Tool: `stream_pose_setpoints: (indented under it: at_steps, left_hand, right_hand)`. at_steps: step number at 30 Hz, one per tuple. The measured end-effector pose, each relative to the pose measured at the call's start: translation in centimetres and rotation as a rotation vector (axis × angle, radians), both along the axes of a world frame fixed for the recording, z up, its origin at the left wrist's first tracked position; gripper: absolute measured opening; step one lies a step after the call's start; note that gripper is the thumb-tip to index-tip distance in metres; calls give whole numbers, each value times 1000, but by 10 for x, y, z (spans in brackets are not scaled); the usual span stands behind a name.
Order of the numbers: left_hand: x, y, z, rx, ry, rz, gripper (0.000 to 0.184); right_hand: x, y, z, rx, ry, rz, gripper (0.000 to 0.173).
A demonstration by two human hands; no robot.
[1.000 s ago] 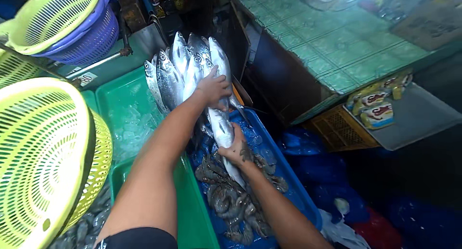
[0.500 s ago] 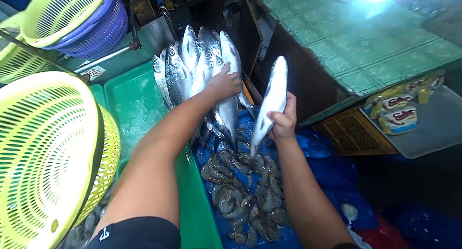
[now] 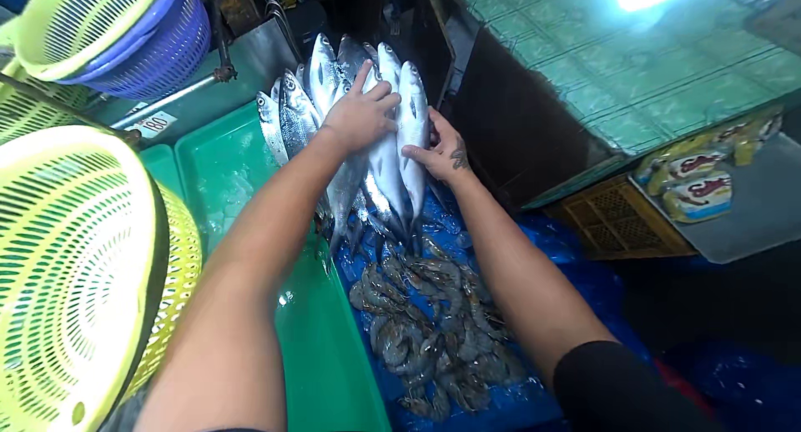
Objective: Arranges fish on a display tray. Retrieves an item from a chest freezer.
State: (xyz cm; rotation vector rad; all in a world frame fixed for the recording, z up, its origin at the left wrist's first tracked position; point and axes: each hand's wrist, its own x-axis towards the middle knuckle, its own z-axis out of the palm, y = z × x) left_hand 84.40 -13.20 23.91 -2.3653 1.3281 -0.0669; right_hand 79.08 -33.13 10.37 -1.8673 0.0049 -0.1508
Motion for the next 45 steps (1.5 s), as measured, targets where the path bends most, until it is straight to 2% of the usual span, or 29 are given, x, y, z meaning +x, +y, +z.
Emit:
stream_pose_setpoints:
  at_steps: [3, 7, 10, 11, 14, 15, 18, 21, 23, 27, 30, 34, 36, 39, 41, 45]
  left_hand:
    - [-27, -5, -15, -173, -48, 274, 38]
    - [-72, -15, -42, -442, -54, 636, 68]
    - [-101, -16, -49, -524, 48, 735, 93]
    - [-108, -15, -50, -544, 85, 741, 93]
    - [-129, -15, -55, -648, 218, 794, 70]
    - [-136, -19, -57, -684, 251, 845, 69]
    - [-147, -37, -67, -775, 354, 1051, 83]
    - [-139, -51, -87, -860, 303, 1207, 95]
    - [-133, -57, -95, -1014, 285, 1270, 101]
    - [-131, -61, -106, -1248, 225, 1271, 92]
    - [-134, -57, -106, -1241, 261, 1237, 90]
    - [-138, -50, -92, -1135, 351, 1226, 99]
    - [-145, -48, -86, -1089, 376, 1234, 103]
    - [-160, -47, -82, -1101, 390, 1205, 96]
    - [-172, -43, -75, -1070, 338, 1193, 89]
    - [-175, -16, -78, -950, -11, 1316, 83]
  right_hand:
    - [-6, 4, 17, -198, 29, -49, 108]
    - [-7, 9, 42, -494, 158, -68, 108]
    - [-4, -3, 32, -455, 174, -44, 110]
    - [-1, -6, 30, -437, 174, -32, 110]
    - [3, -11, 23, -413, 168, 3, 114]
    - [3, -11, 23, -411, 153, 4, 116]
    - [-3, -11, 20, -364, 74, 7, 124]
    - [-11, -14, 15, -339, -12, 55, 128]
    - [-14, -18, 11, -331, -63, 80, 128]
    - [-12, -17, 12, -417, -50, 64, 129]
    - [-14, -11, 20, -505, 68, 18, 131]
    - [-13, -11, 27, -555, 178, 9, 132]
    - [-14, -16, 27, -528, 197, 31, 131]
    - [-17, -27, 24, -446, 200, 67, 129]
    - [-20, -32, 23, -344, 212, 66, 124]
    - [-7, -28, 26, -131, 298, 46, 112]
